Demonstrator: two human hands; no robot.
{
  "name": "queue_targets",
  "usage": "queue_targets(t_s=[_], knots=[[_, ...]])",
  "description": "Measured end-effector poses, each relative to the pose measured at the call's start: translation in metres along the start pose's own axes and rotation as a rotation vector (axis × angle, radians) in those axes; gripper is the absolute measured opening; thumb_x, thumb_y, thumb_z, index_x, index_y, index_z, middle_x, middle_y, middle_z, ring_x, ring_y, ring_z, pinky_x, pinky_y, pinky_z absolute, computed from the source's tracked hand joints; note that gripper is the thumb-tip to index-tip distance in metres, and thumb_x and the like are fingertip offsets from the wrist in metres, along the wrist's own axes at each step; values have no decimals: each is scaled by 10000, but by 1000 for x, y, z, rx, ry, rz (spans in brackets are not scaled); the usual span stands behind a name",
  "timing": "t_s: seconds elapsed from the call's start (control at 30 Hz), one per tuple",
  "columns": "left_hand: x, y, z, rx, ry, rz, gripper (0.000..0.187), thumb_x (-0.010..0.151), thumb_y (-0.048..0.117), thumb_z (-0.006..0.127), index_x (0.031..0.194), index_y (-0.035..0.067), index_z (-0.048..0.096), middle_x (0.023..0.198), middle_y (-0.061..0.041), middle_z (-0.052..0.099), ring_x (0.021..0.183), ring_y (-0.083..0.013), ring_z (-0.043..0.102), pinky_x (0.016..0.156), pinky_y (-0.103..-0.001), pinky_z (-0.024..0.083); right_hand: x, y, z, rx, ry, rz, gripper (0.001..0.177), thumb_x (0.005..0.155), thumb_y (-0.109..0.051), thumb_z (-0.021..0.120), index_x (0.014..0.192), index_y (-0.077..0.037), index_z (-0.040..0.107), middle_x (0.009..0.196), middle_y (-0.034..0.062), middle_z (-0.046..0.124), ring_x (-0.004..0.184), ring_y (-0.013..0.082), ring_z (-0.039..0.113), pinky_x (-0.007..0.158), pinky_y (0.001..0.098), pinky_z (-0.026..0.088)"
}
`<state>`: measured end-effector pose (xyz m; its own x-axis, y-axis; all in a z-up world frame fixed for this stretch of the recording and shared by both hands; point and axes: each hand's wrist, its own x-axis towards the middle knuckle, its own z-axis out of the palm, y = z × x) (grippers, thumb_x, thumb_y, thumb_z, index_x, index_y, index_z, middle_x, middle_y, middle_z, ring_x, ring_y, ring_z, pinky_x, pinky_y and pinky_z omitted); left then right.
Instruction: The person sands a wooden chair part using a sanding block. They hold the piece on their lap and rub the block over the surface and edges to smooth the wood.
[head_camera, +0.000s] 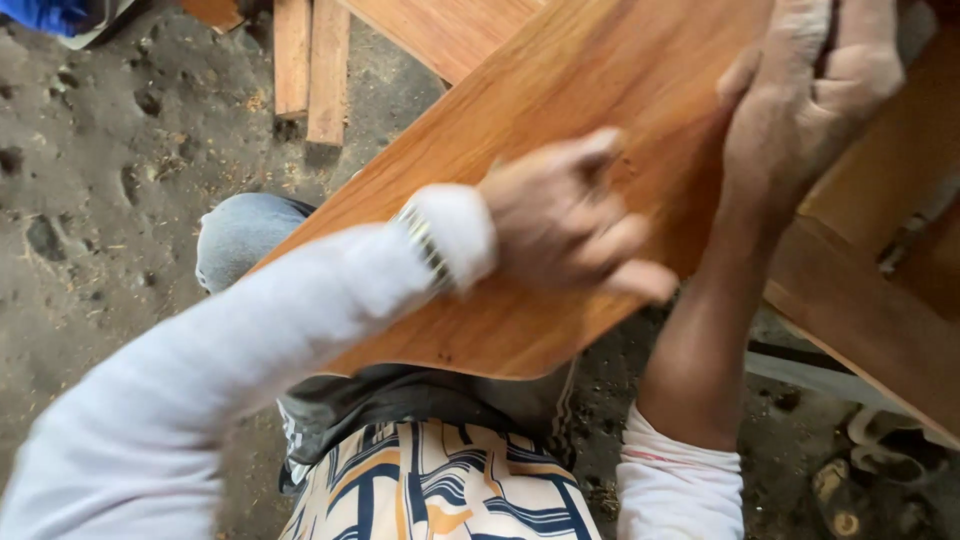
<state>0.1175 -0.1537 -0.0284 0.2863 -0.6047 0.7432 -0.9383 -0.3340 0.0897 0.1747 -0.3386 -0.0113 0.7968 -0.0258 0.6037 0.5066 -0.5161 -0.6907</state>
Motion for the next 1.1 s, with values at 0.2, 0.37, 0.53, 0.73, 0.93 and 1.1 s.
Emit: queue_targets(t_s=[0.2, 0.37, 0.53, 0.73, 0.93, 1.1], knots=[[19, -14, 13, 117, 106, -73, 534, 1133, 530, 608, 707, 209, 569, 528, 22, 582, 401, -235, 520, 982, -418, 415, -2, -3, -5, -94, -29, -5, 288, 1155, -73, 482, 878, 4, 512, 606, 113, 613, 499, 203, 607, 618, 351, 544], [-11, 40, -63, -255, -60, -177, 433, 1095, 325, 551, 712, 155, 441, 533, -6, 440, 435, -231, 351, 739, -413, 338, 0, -3, -1, 77, -23, 29, 298, 1172, -83, 462, 1293, 75, 683, 639, 101, 477, 504, 184, 532, 480, 326, 436], [-60, 74, -103, -198, -257, -201, 485, 1086, 434, 542, 700, 146, 486, 602, -34, 444, 516, -235, 411, 676, -384, 347, 1, 4, 1, 126, -11, 133, 200, 1176, -95, 507, 1092, 61, 600, 744, 130, 559, 514, 182, 536, 454, 312, 405], [-23, 35, -49, -88, -125, -70, 484, 1104, 463, 570, 715, 195, 465, 571, 20, 375, 472, -184, 399, 775, -376, 432, -1, 8, 2, 89, -16, 127, 204, 1184, -97, 499, 1055, 46, 568, 663, 78, 385, 503, 173, 513, 476, 315, 412], [18, -19, 15, 23, 82, 29, 507, 1131, 429, 625, 702, 215, 461, 508, 27, 478, 409, -201, 456, 896, -371, 452, -1, 5, 0, 3, 12, 110, 249, 1131, -76, 471, 891, -8, 460, 573, 121, 549, 475, 179, 550, 523, 320, 433], [-3, 34, -20, 78, 4, 21, 520, 1126, 494, 532, 703, 235, 374, 523, 20, 345, 405, -205, 290, 892, -432, 456, 1, 9, 0, 49, 26, 173, 283, 1150, -177, 502, 896, -53, 475, 563, 82, 485, 453, 147, 520, 460, 289, 364]])
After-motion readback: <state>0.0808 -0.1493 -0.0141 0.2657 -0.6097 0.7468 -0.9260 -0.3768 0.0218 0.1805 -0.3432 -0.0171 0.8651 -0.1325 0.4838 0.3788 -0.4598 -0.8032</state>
